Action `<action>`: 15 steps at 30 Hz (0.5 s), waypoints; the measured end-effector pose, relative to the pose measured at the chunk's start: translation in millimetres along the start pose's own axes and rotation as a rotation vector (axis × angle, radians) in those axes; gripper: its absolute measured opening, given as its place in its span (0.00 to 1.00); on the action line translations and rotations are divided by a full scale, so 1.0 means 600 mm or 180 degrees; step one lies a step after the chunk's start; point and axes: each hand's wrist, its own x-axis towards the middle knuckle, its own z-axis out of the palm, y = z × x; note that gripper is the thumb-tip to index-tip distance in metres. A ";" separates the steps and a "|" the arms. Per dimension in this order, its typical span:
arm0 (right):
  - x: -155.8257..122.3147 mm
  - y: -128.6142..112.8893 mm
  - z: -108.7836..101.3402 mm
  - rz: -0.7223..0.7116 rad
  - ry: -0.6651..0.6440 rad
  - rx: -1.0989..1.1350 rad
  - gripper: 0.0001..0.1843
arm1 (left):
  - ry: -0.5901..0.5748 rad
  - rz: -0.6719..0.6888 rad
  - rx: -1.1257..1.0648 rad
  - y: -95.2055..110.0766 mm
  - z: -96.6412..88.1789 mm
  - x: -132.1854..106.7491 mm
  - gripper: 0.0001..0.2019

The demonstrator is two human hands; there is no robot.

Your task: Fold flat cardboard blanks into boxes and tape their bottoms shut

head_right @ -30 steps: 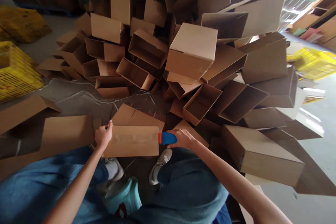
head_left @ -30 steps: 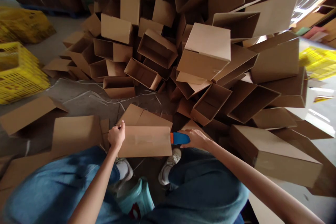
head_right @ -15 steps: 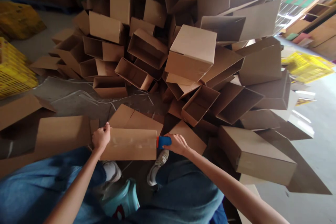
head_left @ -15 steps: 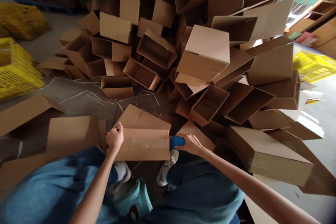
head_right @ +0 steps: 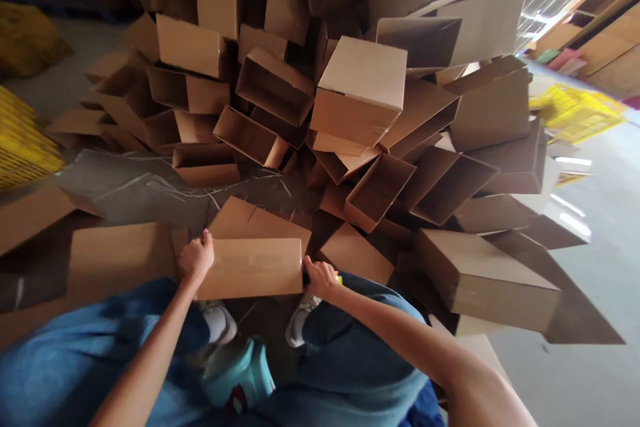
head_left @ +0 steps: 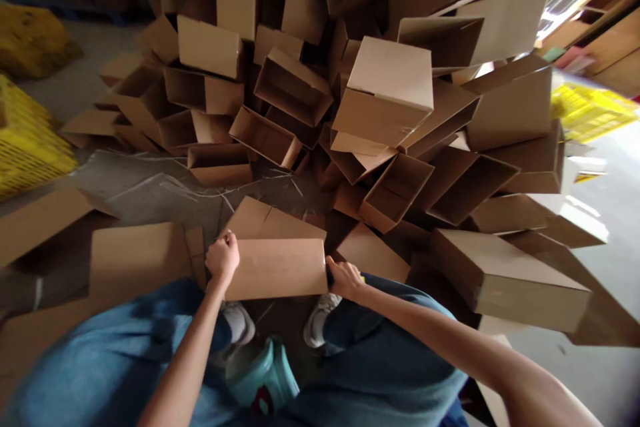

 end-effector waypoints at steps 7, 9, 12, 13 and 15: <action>0.069 0.080 -0.006 0.0758 0.0068 0.0021 0.27 | 0.0029 0.0060 -0.0050 0.004 0.004 0.009 0.29; 0.079 0.105 -0.008 0.0984 0.0142 0.0053 0.27 | 0.0029 0.0063 -0.0066 0.004 0.006 0.011 0.28; 0.084 0.141 -0.002 0.1295 0.0280 0.0095 0.28 | 0.0052 0.0043 -0.0097 0.002 0.008 0.012 0.27; 0.082 0.153 0.002 0.1376 0.0327 0.0114 0.27 | 0.0055 0.0036 -0.0109 0.001 0.008 0.012 0.27; 0.076 0.179 0.009 0.1500 0.0405 0.0186 0.23 | 0.0054 0.0021 -0.0132 0.001 0.008 0.013 0.27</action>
